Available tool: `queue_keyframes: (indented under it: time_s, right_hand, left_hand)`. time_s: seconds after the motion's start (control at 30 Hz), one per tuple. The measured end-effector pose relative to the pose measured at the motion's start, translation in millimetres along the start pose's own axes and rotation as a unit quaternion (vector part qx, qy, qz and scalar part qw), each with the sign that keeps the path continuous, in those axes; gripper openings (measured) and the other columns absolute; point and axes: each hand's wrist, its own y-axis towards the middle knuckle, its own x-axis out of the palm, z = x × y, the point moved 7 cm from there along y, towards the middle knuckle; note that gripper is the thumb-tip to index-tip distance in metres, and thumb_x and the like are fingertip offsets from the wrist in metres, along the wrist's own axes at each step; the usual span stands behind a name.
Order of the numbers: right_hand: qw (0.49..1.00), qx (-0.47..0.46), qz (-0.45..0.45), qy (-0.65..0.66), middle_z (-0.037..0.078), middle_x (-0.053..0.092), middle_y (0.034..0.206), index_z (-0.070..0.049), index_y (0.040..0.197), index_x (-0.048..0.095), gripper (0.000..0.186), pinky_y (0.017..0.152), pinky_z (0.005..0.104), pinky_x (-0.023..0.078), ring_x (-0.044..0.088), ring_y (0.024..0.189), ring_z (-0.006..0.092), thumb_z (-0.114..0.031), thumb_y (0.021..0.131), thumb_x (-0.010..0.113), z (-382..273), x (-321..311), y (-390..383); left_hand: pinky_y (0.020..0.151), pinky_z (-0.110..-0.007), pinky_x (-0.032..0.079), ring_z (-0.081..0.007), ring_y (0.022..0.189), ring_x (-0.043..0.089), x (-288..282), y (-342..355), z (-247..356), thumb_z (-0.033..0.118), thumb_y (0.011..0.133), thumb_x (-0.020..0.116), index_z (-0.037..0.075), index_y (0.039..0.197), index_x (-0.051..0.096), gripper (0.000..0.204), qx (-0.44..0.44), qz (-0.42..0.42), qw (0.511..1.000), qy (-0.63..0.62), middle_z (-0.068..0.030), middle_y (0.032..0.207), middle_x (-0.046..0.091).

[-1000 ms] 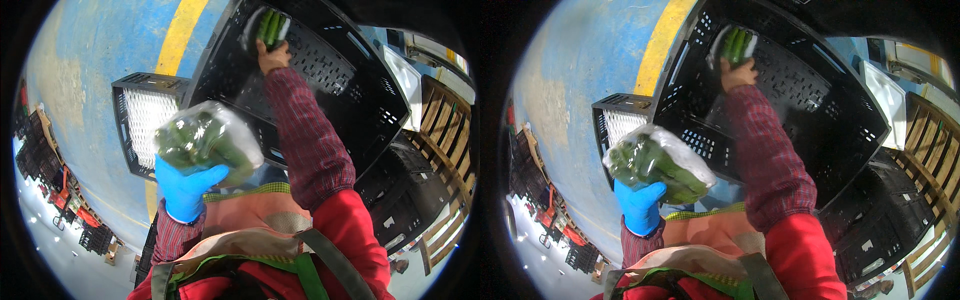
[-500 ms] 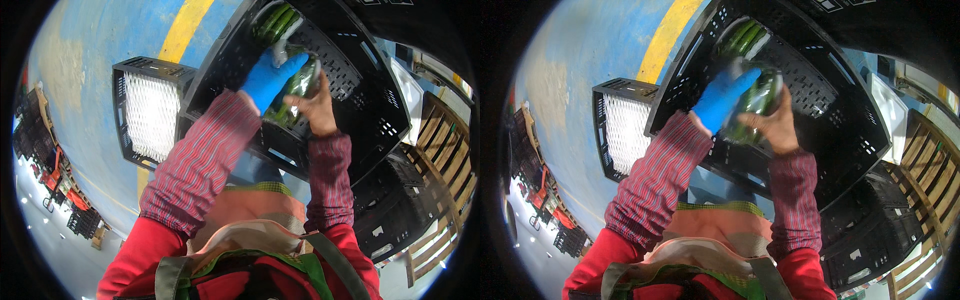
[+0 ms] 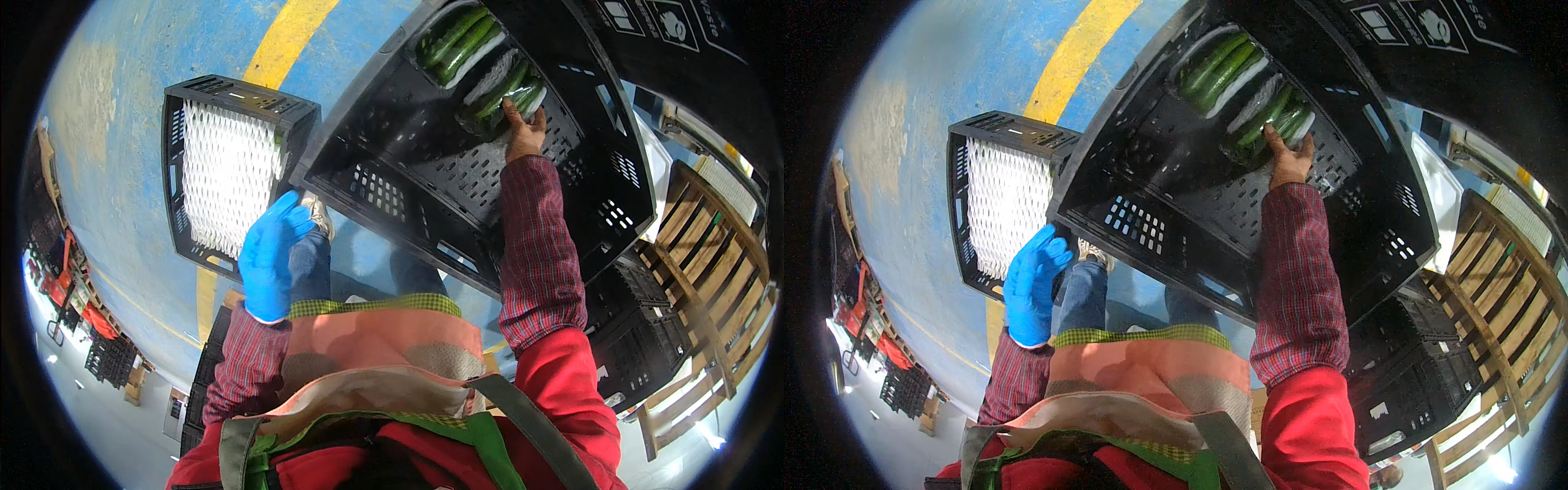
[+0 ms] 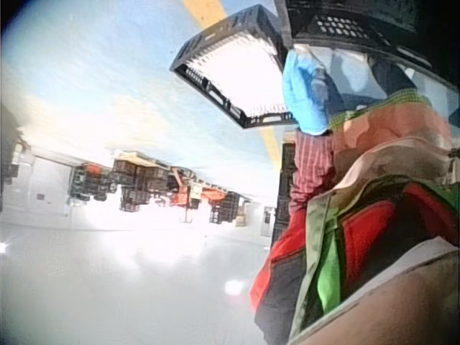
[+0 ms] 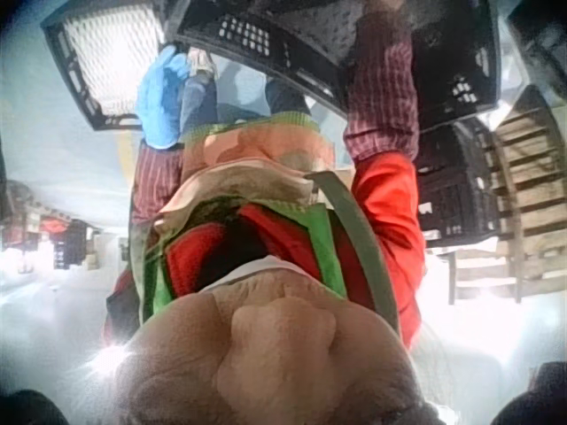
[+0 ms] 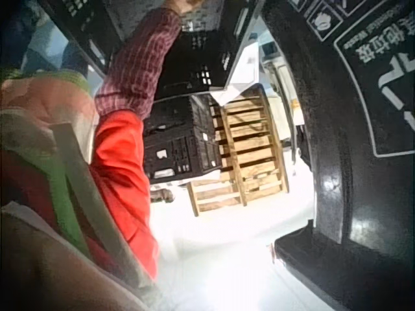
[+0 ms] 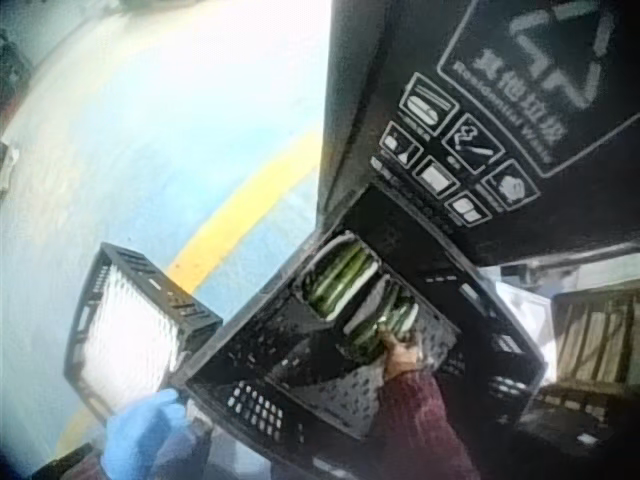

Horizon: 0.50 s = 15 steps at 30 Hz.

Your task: The person applies product labels to individually wrapped cucumbers in a black crate. They peel labels from a roll, place them on the plastic-wrapped cucumbers, and arrange the labeled items in the crate. The person also moves a white foam insert and repositions crates during the process.

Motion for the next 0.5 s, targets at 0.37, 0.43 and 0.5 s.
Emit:
queue_keyframes:
  time_s: [0.37,0.43,0.5]
  right_hand:
    - [0.223,-0.502,-0.269,-0.791,0.006,0.044,0.146,-0.018,0.131,0.056,0.076,0.113,0.0488,0.032,0.031,0.142,0.0311,-0.002,0.061,0.081,-90.2,92.3,-39.6]
    - [0.221,-0.47,-0.283,-0.806,0.009,0.049,0.142,-0.017,0.127,0.059,0.065,0.113,0.0476,0.034,0.036,0.14,0.0298,-0.001,0.067,0.079,-87.0,112.3,-35.3]
    - [0.271,-0.443,-0.269,-0.812,0.013,0.05,0.14,-0.012,0.134,0.052,0.07,0.108,0.0446,0.04,0.047,0.131,0.0315,-0.011,0.07,0.081,-89.0,108.1,-30.4]
  left_hand:
    - [0.098,-0.034,0.049,-0.0207,0.108,0.064,-102.0,1.2,-94.4,0.023,0.103,0.049,-0.003,0.134,0.054,0.041,-0.042,0.075,0.996,-0.019,-0.0148,0.12,0.066]
    - [0.096,-0.033,0.05,-0.0193,0.104,0.064,-127.4,8.3,-116.8,0.022,0.102,0.051,-0.003,0.133,0.055,0.04,-0.027,0.122,0.992,0.006,-0.0137,0.118,0.067]
    - [0.09,-0.033,0.052,-0.0184,0.097,0.066,-161.5,17.6,-151.5,0.021,0.101,0.055,-0.002,0.131,0.057,0.038,-0.065,0.186,0.976,-0.096,-0.0123,0.113,0.069]
